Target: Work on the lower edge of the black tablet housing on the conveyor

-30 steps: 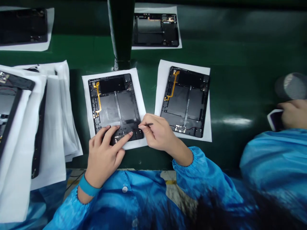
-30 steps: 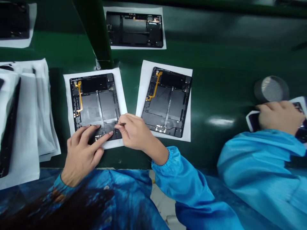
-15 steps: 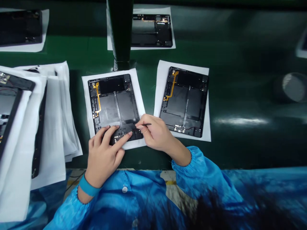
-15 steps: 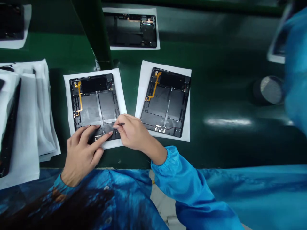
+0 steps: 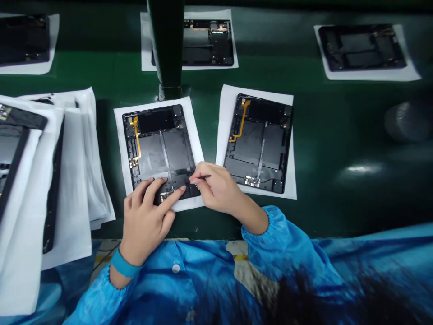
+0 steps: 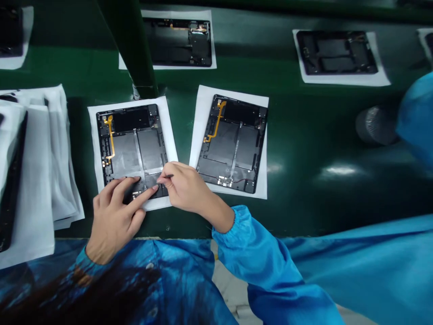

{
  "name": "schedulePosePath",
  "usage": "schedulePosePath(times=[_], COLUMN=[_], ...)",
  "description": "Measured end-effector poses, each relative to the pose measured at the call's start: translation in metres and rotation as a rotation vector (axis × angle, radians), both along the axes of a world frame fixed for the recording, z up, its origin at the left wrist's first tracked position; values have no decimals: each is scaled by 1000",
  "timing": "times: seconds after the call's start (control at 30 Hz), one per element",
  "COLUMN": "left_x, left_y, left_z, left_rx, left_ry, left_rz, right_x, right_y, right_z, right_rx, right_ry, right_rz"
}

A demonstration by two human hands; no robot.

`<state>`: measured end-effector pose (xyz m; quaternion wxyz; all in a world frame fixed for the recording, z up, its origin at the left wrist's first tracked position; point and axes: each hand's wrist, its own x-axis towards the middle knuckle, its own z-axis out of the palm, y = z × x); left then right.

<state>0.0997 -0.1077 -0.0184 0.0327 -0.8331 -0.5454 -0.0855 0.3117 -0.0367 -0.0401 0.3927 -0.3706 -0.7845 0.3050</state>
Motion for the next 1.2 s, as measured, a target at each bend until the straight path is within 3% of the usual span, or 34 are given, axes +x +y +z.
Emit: schedulePosePath(times=[0.2, 0.4, 0.6, 0.77, 0.93, 1.07, 1.2], left_x=[-1, 0, -1, -1, 0, -1, -15], left_y=[0, 0, 0, 1, 0, 1, 0], left_z=[1, 0, 0, -1, 0, 1, 3], left_rx=[0, -6, -6, 21, 12, -5, -47], left_ry=[8, -10, -11, -46, -58, -62, -136], left_rz=[-3, 3, -6, -7, -15, -7, -104], right_x=[0, 0, -1, 0, 2, 3, 3], right_y=[1, 0, -1, -1, 0, 0, 0], right_z=[4, 2, 6, 5, 8, 9, 8], right_rx=[11, -2, 21, 37, 26, 6, -15], right_ry=[-21, -44, -84, -68, -123, -93, -104], right_rz=[32, -45, -4, -59, 7, -21, -16])
